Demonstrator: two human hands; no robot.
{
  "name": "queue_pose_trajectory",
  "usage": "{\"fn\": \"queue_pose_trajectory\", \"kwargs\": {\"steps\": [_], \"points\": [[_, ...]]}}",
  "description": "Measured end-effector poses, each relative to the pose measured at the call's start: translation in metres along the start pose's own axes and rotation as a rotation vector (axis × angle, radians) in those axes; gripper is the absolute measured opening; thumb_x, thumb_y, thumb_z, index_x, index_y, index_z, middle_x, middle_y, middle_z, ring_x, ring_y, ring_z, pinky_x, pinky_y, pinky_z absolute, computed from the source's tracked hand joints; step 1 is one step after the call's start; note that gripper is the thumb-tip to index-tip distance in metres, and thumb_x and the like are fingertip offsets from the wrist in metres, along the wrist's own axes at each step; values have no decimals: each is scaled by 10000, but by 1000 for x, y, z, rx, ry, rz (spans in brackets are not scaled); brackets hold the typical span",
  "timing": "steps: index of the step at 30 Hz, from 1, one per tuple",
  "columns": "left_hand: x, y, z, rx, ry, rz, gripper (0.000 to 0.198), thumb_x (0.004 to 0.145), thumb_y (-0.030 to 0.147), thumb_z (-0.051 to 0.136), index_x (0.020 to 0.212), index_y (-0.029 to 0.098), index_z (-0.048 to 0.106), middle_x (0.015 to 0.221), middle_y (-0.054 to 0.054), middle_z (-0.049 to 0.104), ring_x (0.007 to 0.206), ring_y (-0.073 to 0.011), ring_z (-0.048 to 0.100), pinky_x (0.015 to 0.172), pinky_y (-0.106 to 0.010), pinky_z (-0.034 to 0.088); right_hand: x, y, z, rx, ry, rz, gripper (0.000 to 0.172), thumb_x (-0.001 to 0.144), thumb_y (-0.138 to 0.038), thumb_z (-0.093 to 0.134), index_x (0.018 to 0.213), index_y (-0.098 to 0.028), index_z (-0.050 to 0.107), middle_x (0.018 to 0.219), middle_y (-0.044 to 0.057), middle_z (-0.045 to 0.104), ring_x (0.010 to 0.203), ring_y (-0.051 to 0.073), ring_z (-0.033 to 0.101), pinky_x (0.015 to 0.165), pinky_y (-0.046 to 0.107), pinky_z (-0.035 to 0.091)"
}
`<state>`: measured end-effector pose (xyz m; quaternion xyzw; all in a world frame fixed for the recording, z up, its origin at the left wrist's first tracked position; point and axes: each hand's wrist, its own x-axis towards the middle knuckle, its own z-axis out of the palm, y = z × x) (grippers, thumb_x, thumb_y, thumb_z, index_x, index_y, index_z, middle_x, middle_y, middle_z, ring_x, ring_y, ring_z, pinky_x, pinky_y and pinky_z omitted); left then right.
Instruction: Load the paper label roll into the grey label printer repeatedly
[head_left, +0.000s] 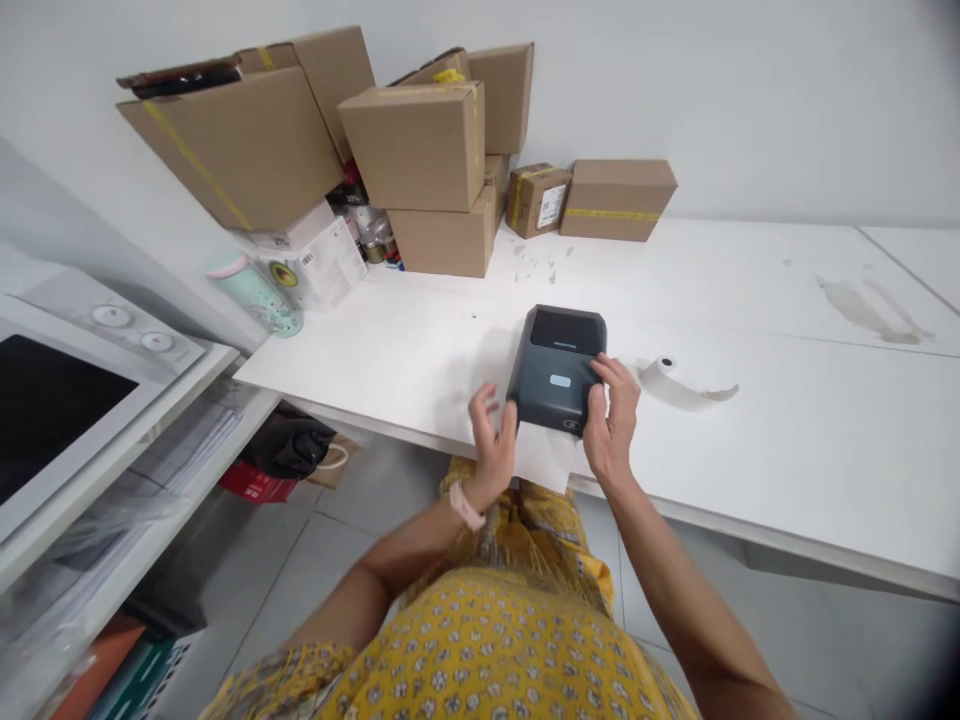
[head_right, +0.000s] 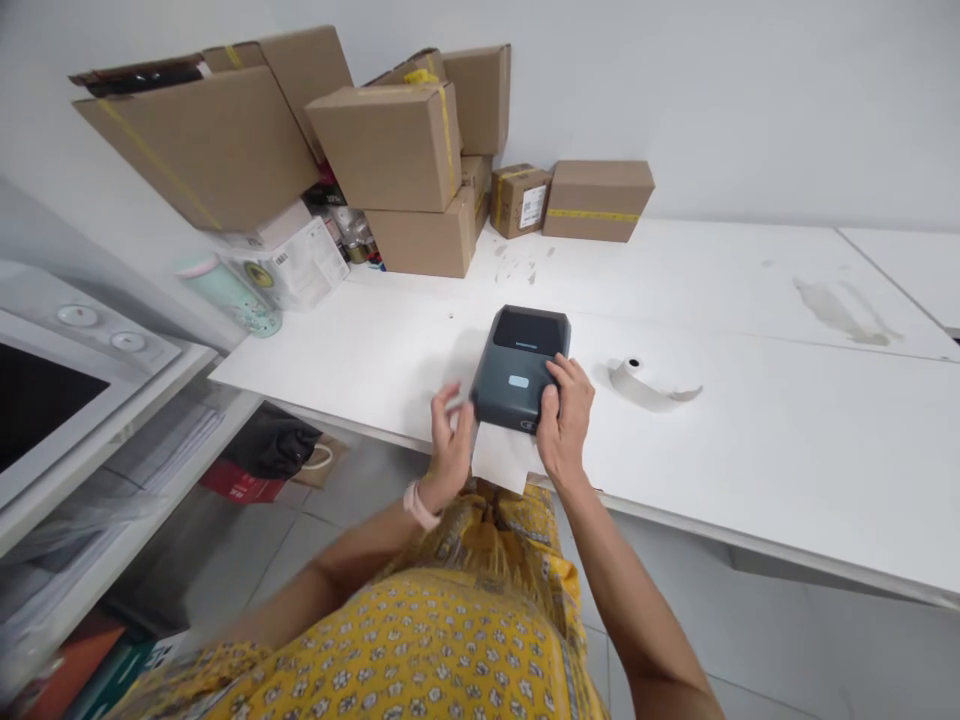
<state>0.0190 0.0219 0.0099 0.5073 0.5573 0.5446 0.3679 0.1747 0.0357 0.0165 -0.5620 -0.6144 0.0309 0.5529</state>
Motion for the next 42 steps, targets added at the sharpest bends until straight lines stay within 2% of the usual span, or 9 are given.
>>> {"fn": "queue_pose_trajectory", "kwargs": {"steps": [2,5,9,14,21,27,31,37,42], "points": [[-31,-16,-12,-113,-47,-235,370,934,513,484,1138,213,558,1137,-88,645,1046,-191,622,929,-332,505,-16,2,-2,28,-36,22,406,1017,-318,314,1352,-232,526,1430,125,534,1387,259,434,1151,531,350],[-44,-28,-18,-236,-285,-436,426,824,609,610,832,183,596,765,-12,610,704,-145,587,641,-272,495,-26,9,-2,4,-74,-27,411,1017,-301,319,1365,-222,521,1452,130,520,1415,256,414,1151,535,360],[-30,-22,-11,-388,-410,-521,505,675,609,768,797,134,649,730,-17,627,650,-118,552,604,-253,440,-27,16,0,30,-41,-85,382,1010,-273,367,1341,-228,553,1444,110,538,1417,249,418,1155,547,354],[-28,-14,-6,-419,-400,-650,535,564,540,858,808,91,699,728,-54,664,620,-131,567,611,-277,431,-27,15,4,53,-8,-85,352,1008,-268,375,1287,-231,586,1427,103,552,1411,247,426,1146,543,359],[-31,-18,-12,-308,-473,-504,464,692,558,765,803,118,665,681,-14,601,608,-119,515,591,-256,389,-17,9,-4,-251,-129,-140,322,1002,-288,389,1200,-288,643,1406,45,582,1383,243,442,1178,556,220],[-11,-15,-27,-19,-153,-154,323,924,496,534,1058,210,603,974,-43,646,865,-152,594,761,-263,475,-5,4,-6,-400,-190,-198,331,997,-281,388,1130,-314,689,1472,-6,533,1468,267,311,1187,571,113],[12,-11,-22,-37,-111,-36,386,962,464,489,1261,227,548,1314,-102,590,1212,-206,554,1004,-340,458,1,2,-3,-395,-234,-204,246,983,-306,454,1059,-295,687,1432,-11,579,1491,280,275,1192,597,42],[22,-2,-9,-68,-245,-91,537,978,543,420,1439,272,459,1552,-74,421,1440,-242,383,1184,-401,337,-19,12,-13,-56,-168,65,404,1007,-430,355,1332,-302,558,1602,47,336,1510,276,220,1183,580,225],[20,-1,-6,-92,-279,-77,590,993,565,346,1478,239,427,1585,-68,381,1472,-221,337,1230,-390,273,-42,22,-8,159,-96,388,590,1008,-545,244,1532,-285,323,1626,67,279,1511,254,227,1225,554,188]]}}
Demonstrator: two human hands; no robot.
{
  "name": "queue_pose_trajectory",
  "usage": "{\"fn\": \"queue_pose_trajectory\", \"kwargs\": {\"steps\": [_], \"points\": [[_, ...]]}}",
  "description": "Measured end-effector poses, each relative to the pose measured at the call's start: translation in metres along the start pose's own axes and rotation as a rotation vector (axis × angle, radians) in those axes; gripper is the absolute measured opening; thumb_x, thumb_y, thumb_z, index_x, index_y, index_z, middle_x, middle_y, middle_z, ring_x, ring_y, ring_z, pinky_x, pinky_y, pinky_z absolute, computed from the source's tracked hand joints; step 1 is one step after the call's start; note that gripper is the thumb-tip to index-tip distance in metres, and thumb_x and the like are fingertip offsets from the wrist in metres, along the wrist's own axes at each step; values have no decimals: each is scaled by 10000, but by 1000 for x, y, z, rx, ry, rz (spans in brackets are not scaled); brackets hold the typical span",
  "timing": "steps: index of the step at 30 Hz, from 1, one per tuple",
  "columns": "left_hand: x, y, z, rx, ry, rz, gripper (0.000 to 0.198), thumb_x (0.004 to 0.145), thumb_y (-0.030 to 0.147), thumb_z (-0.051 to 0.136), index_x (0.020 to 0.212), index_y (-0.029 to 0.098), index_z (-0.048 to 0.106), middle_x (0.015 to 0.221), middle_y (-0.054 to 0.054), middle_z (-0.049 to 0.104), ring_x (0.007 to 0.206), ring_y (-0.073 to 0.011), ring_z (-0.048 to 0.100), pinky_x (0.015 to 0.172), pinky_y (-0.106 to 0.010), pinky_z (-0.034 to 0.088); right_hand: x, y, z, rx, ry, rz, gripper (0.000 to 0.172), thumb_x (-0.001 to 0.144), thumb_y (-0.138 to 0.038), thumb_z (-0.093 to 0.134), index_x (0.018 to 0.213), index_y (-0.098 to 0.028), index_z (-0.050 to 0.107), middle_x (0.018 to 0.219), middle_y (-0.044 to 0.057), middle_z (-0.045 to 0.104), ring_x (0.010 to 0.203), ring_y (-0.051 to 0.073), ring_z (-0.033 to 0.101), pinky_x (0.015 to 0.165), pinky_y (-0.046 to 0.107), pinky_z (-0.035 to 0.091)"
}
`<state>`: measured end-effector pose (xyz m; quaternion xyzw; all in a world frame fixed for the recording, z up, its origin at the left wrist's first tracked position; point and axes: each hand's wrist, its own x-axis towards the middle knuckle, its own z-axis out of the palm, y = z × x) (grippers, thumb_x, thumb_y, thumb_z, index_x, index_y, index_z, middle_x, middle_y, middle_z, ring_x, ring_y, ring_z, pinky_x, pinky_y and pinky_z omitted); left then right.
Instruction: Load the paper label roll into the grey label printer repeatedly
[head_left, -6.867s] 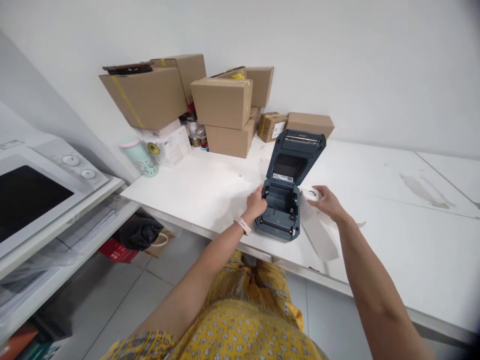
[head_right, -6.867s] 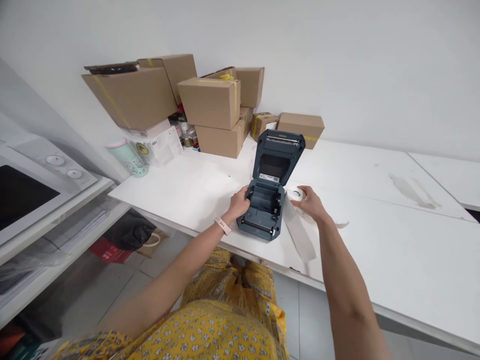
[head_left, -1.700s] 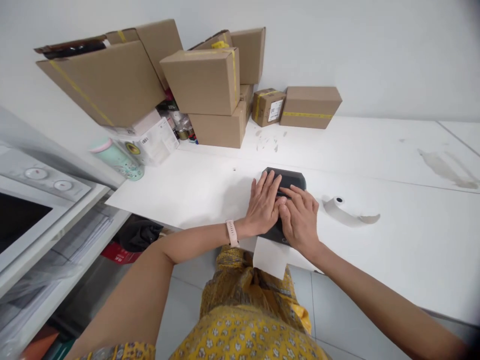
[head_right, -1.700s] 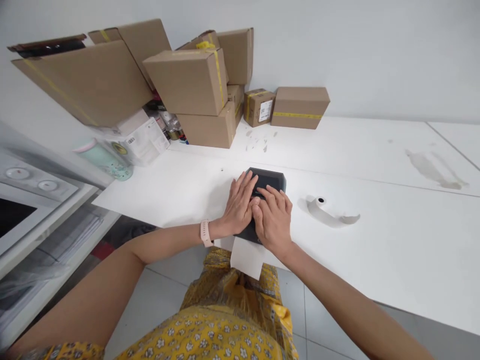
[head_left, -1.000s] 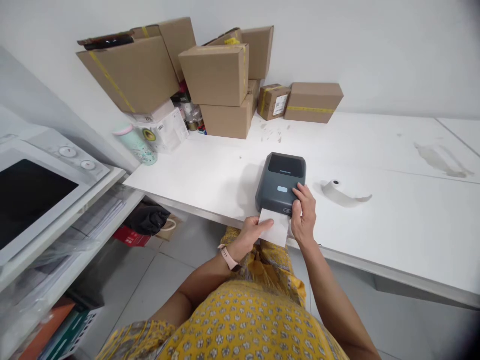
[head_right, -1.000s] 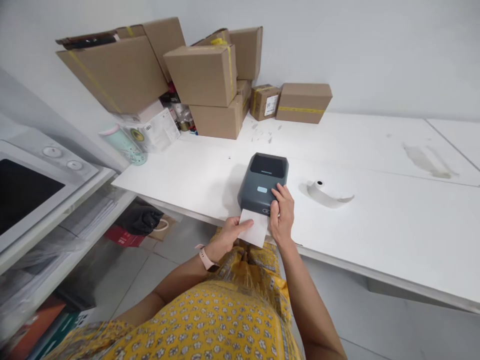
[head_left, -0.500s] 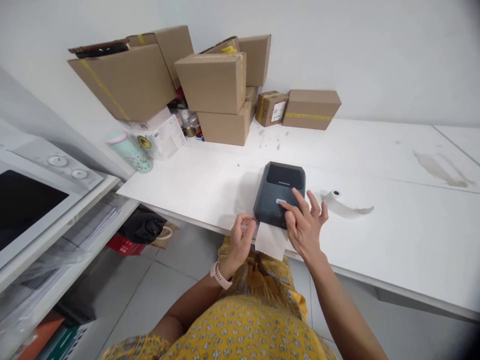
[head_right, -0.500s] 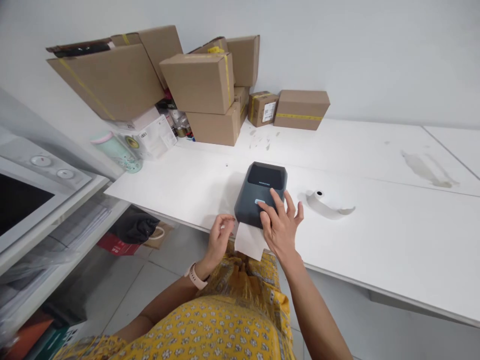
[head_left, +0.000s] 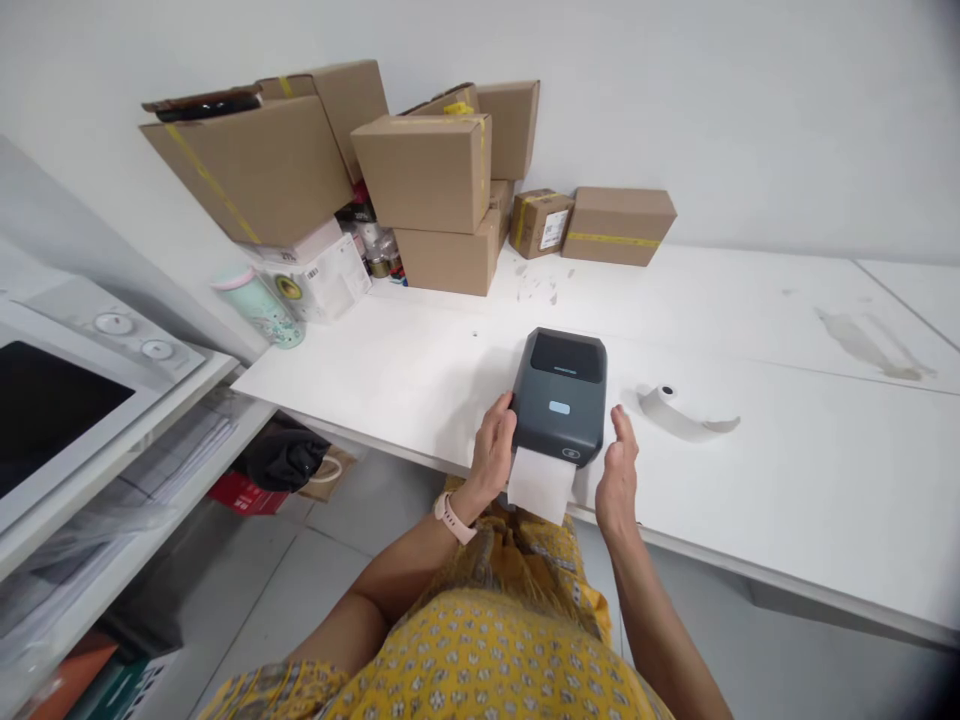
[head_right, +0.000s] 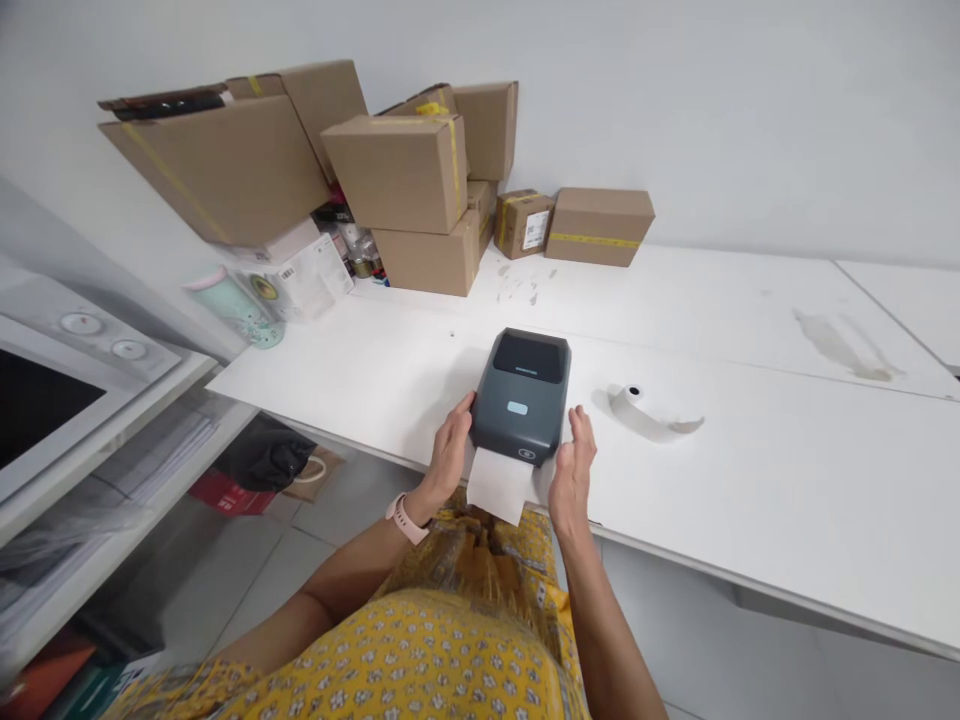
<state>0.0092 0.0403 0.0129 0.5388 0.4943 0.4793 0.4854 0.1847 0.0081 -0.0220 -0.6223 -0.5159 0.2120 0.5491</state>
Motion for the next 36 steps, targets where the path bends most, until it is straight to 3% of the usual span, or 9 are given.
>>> {"fn": "queue_pose_trajectory", "kwargs": {"steps": [5,10,17,22,25,29,32,34,36], "points": [[-2,-5,7,-7,49,45,581,985,550,391,1481,251,426,1595,-56,365,1483,-220,319,1248,-396,234,-7,0,13,40,-40,78,694,981,-621,260,1578,-272,210,1654,53,215,1521,264,202,1237,540,156],[8,11,7,-92,58,117,541,993,524,397,1455,248,451,1568,-56,412,1467,-220,351,1236,-406,262,9,-18,5,-16,-13,-25,658,996,-598,197,1571,-280,225,1638,51,259,1515,268,212,1227,570,118],[84,48,-3,-42,5,249,499,986,428,434,1443,229,407,1427,-101,574,1354,-236,510,1121,-398,403,105,-61,-4,-62,29,-296,604,1004,-527,250,1544,-257,258,1568,108,355,1456,286,333,1189,522,279],[114,29,-6,406,-131,23,528,864,252,563,1382,188,486,1402,-121,594,1274,-245,573,1025,-358,466,172,-79,1,-91,57,-376,608,1009,-544,240,1552,-276,184,1526,109,401,1417,269,403,1153,543,332],[115,19,-5,662,-229,-102,595,816,251,570,1401,198,473,1354,-110,633,1223,-267,603,989,-364,474,210,-84,0,-84,25,-300,631,1008,-554,264,1545,-226,217,1582,112,333,1454,249,351,1196,498,277],[120,21,-2,939,-268,-88,510,800,292,549,1303,209,552,1221,-108,697,1155,-299,632,915,-371,490,251,-90,-5,-2,-97,-14,704,1010,-498,323,1564,-94,161,1646,174,167,1524,252,181,1227,396,167],[126,25,-2,1057,-327,-67,403,780,321,555,1156,193,621,1161,-124,709,1101,-309,650,849,-357,501,248,-88,-7,-10,-4,-30,727,984,-475,379,1562,-88,169,1614,189,248,1468,279,315,1184,388,255],[128,26,-3,1067,-370,-76,357,783,331,538,1093,182,634,1125,-131,715,1055,-311,666,800,-351,507,224,-80,-6,-49,169,-210,624,978,-476,393,1490,-123,346,1514,170,426,1351,256,473,1129,396,353],[128,25,-4,1047,-402,-91,345,796,340,513,1073,174,633,1098,-133,720,1013,-309,679,762,-347,508,194,-67,-2,-127,155,-371,474,978,-472,406,1300,-158,554,1314,140,606,1196,232,587,1054,398,443]]}}
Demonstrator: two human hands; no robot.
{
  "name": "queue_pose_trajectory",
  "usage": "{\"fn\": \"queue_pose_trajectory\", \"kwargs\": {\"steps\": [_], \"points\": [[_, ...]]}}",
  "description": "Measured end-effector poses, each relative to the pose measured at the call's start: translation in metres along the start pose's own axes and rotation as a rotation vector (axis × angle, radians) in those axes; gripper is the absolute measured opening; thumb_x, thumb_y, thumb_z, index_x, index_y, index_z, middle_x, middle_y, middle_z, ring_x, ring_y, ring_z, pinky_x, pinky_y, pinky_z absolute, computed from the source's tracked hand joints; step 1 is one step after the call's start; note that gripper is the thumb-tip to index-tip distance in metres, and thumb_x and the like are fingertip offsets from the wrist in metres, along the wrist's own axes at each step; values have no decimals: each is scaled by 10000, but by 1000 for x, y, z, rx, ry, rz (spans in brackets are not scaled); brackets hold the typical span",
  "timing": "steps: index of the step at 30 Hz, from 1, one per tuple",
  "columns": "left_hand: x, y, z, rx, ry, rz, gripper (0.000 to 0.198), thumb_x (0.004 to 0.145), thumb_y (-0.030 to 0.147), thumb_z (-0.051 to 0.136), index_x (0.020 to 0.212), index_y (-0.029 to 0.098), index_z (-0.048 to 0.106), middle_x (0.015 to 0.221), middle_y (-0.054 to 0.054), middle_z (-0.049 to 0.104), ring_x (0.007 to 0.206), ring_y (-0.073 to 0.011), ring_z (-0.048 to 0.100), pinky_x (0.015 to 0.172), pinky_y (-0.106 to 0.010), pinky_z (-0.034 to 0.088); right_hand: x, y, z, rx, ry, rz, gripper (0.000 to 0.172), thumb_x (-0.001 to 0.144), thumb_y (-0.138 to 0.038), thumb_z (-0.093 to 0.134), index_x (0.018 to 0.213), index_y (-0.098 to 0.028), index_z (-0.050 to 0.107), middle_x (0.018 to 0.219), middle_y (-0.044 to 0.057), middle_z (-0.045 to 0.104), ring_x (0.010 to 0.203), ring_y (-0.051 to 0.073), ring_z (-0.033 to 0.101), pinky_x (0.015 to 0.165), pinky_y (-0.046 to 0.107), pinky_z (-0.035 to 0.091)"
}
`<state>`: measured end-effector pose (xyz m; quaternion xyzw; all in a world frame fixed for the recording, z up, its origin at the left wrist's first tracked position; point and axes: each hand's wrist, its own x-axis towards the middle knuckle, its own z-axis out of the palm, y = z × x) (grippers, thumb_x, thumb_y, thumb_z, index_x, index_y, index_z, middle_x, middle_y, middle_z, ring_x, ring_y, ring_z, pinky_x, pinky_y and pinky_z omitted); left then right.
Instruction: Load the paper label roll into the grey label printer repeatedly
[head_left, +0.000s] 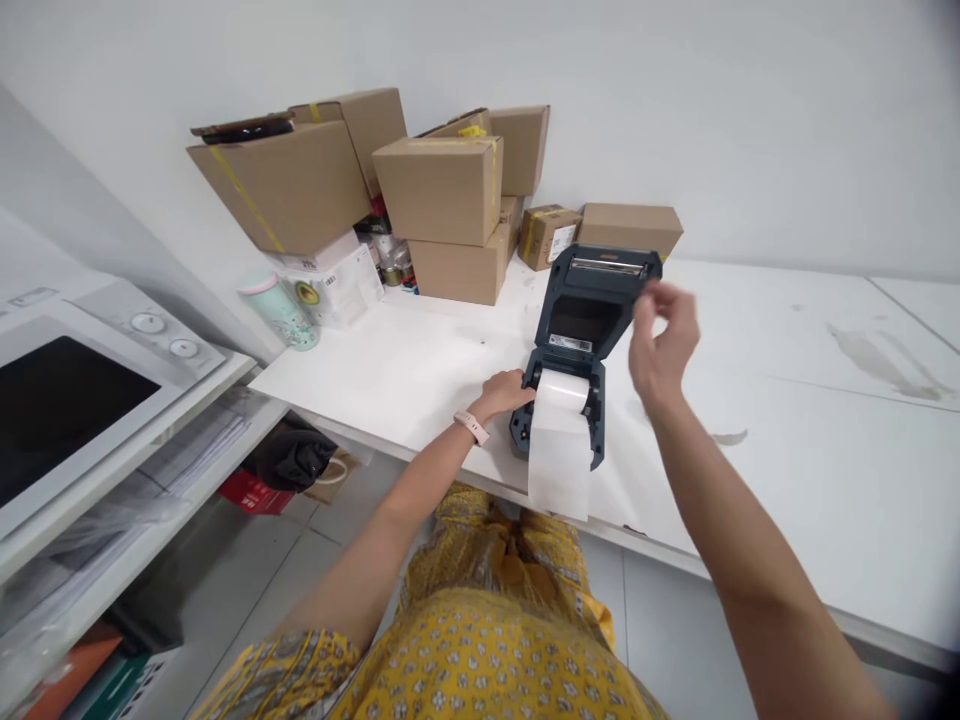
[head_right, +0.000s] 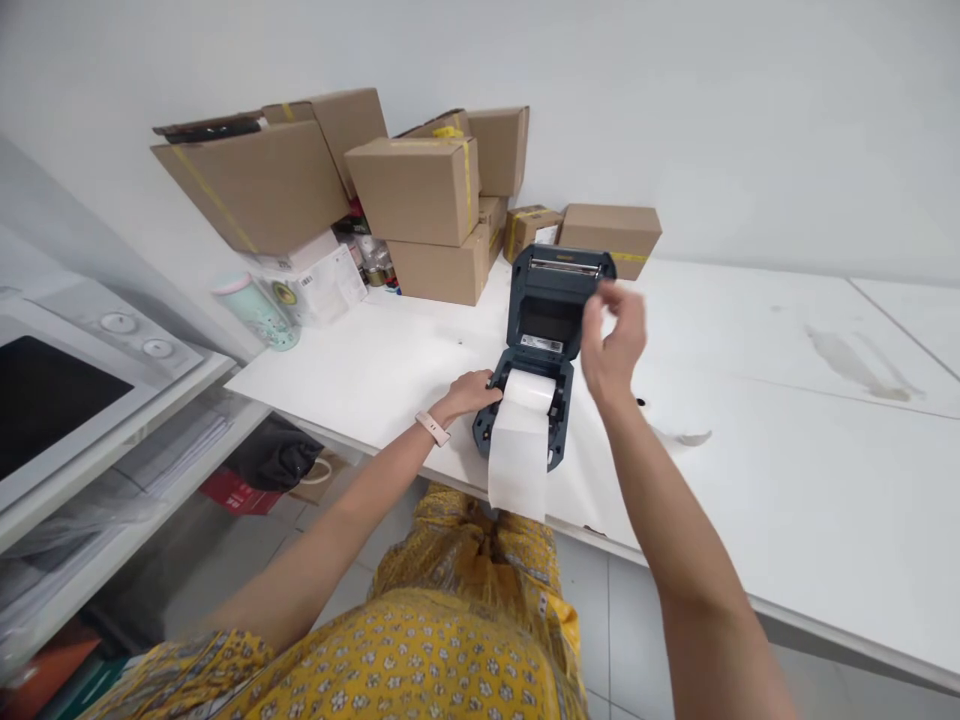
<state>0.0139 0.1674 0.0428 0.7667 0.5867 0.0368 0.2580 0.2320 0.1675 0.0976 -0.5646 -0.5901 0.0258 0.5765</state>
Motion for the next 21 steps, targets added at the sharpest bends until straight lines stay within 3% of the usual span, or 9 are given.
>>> {"fn": "queue_pose_trajectory", "kwargs": {"steps": [2,4,5,7,12,15,18,21], "points": [[0,-1,1,-14,-16,2,352,811,348,499,1084,169,629,1107,-139,719,1010,-307,682,758,-344,507,-29,4,4,-70,-350,-68,404,948,-462,475,1184,-172,630,1171,116,685,1086,235,649,981,394,500],[0,0,2,-9,-20,2,355,821,340,495,1099,165,627,1137,-147,713,1033,-302,679,779,-340,506,-45,10,11,-205,-777,-89,466,897,-453,560,1271,-178,597,1236,120,679,1122,267,651,983,416,504],[0,0,2,-2,-19,3,351,825,329,491,1103,163,628,1149,-150,710,1045,-300,677,792,-339,506,-47,13,16,-286,-932,-92,544,870,-453,595,1339,-180,554,1305,130,650,1178,293,628,1010,443,488],[1,1,3,12,-15,9,342,830,304,481,1101,160,632,1161,-154,709,1068,-300,672,812,-339,505,-43,19,27,-421,-1100,-94,675,826,-468,639,1420,-186,486,1390,147,596,1257,346,577,1044,504,453],[4,0,4,7,-19,24,350,827,288,475,1112,165,636,1165,-155,711,1112,-309,659,854,-352,504,-24,21,51,-494,-1195,-70,785,694,-555,735,1370,-202,550,1318,159,646,1165,384,635,959,506,513],[5,-2,6,5,-12,26,367,821,293,478,1130,166,632,1177,-154,707,1112,-309,660,858,-353,504,-18,14,52,-482,-1232,-68,857,622,-544,787,1366,-187,557,1333,154,637,1175,369,634,962,470,531],[4,-3,7,4,-3,30,385,828,314,480,1156,163,614,1183,-158,704,1108,-309,661,843,-350,506,-12,2,27,-269,-1244,-82,903,654,-525,773,1442,-200,475,1420,120,578,1245,321,595,1034,429,505],[1,-3,6,7,-6,28,379,850,339,464,1149,156,607,1184,-166,701,1103,-313,660,838,-357,506,-7,-4,-24,1,-1144,-85,899,692,-520,755,1484,-260,417,1449,77,553,1271,305,573,1052,428,497]]}}
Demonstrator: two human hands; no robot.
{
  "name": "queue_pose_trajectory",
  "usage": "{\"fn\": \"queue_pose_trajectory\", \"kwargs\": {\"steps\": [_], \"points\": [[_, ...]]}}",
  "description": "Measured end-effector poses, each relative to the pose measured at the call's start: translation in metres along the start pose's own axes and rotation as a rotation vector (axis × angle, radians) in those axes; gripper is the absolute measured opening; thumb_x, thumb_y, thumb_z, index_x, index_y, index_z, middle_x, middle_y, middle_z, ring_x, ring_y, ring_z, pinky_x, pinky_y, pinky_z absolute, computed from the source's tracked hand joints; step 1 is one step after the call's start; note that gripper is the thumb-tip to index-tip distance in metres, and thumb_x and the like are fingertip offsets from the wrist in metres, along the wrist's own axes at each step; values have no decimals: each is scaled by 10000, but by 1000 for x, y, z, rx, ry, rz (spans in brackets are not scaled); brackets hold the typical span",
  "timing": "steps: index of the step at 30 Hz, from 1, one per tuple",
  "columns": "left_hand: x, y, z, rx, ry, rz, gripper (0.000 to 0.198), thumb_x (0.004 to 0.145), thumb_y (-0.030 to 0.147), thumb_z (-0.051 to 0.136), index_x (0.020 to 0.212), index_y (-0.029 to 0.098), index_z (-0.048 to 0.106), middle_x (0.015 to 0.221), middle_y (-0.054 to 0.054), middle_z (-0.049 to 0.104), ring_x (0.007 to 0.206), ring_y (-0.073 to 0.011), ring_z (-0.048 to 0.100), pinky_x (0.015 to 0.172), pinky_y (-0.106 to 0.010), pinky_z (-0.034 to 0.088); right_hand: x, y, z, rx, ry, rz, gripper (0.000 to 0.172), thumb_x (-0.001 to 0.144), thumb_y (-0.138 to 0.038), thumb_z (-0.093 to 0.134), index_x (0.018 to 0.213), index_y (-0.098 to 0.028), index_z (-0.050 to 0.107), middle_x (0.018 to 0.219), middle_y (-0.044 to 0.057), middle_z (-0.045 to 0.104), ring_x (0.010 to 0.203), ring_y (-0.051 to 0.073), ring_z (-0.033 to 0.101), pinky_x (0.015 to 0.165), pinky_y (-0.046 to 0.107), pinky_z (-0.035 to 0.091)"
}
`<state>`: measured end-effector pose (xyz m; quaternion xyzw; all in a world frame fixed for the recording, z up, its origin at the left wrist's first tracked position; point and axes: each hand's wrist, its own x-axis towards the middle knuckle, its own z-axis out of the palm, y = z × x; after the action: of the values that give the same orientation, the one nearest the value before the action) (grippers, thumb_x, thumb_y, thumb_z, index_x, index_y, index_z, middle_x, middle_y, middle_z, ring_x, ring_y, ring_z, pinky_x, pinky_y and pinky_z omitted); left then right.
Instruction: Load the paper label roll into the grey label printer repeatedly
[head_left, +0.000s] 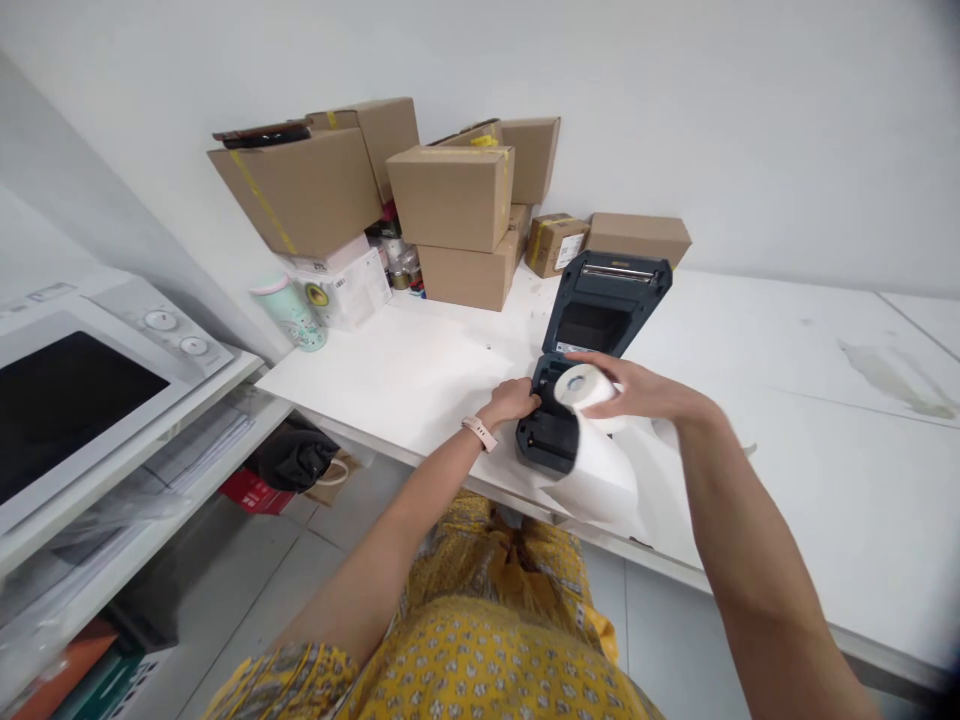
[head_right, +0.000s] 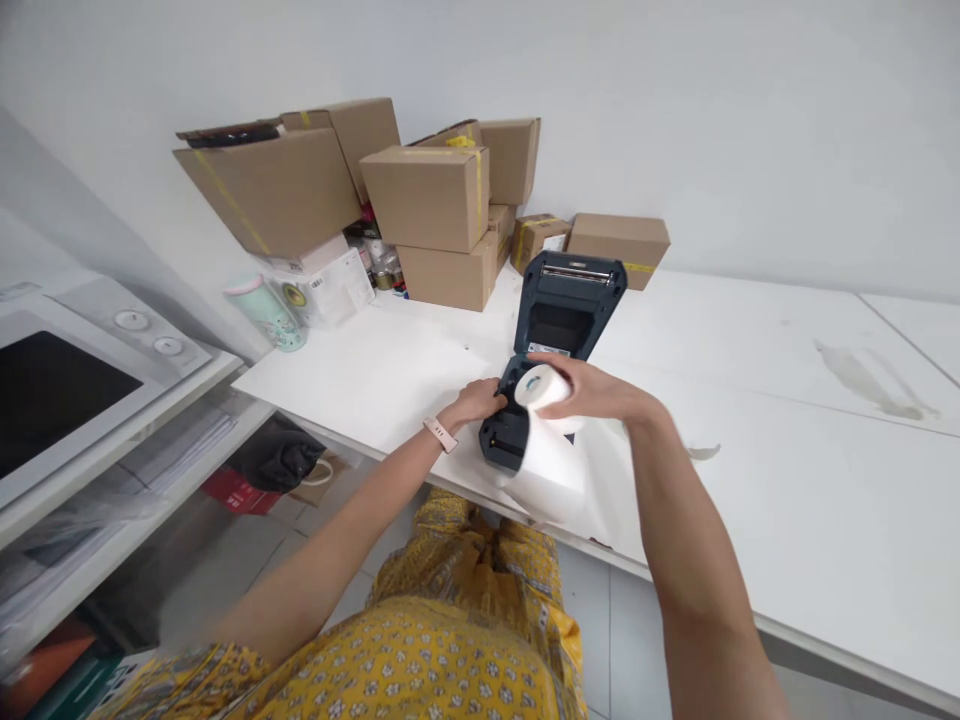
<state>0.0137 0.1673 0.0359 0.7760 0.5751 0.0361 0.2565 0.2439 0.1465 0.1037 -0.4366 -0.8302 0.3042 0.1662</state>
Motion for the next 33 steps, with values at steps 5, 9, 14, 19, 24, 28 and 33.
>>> {"fn": "queue_pose_trajectory", "kwargs": {"steps": [5,9,14,19,24,28,33], "points": [[-3,1,0,-27,16,-1,333,848,310,453,1098,168,620,1171,-154,706,1069,-303,667,826,-351,506,-82,23,-19,72,292,92,772,695,-435,746,1411,-280,504,1458,81,532,1252,353,572,998,447,527],[-1,1,1,-27,19,-14,335,841,294,448,1096,167,624,1162,-155,707,1071,-305,661,834,-358,504,-99,65,-4,69,421,318,721,652,-389,728,1337,-271,536,1318,104,620,1072,338,647,861,451,567],[0,3,3,-13,27,-48,334,844,300,441,1087,170,631,1147,-147,713,1067,-303,665,842,-361,503,-71,101,13,-4,394,378,695,658,-365,691,1316,-237,508,1114,83,680,874,240,644,793,405,540],[-1,4,3,-12,38,-41,344,837,296,431,1088,167,627,1140,-149,714,1050,-309,669,823,-367,506,-57,113,17,-31,352,404,714,653,-376,718,1321,-228,513,1083,93,691,814,228,646,722,371,535],[-1,3,3,-16,31,-42,325,834,304,434,1068,176,621,1110,-139,720,1019,-301,676,796,-354,506,-75,132,-17,101,439,369,605,766,-407,707,1334,-254,564,1241,136,673,1059,263,661,877,382,514],[-1,3,3,-20,39,-31,317,829,305,432,1053,171,613,1114,-144,715,1022,-305,671,800,-361,505,-86,154,-48,98,461,547,261,734,-174,676,985,-184,747,1011,177,741,797,216,688,733,359,503],[-1,2,4,-37,35,-42,317,831,301,433,1066,182,611,1109,-130,718,1019,-291,675,800,-348,508,-84,152,-30,159,283,584,294,535,-37,740,794,-170,782,737,92,753,570,169,646,571,293,462]]}}
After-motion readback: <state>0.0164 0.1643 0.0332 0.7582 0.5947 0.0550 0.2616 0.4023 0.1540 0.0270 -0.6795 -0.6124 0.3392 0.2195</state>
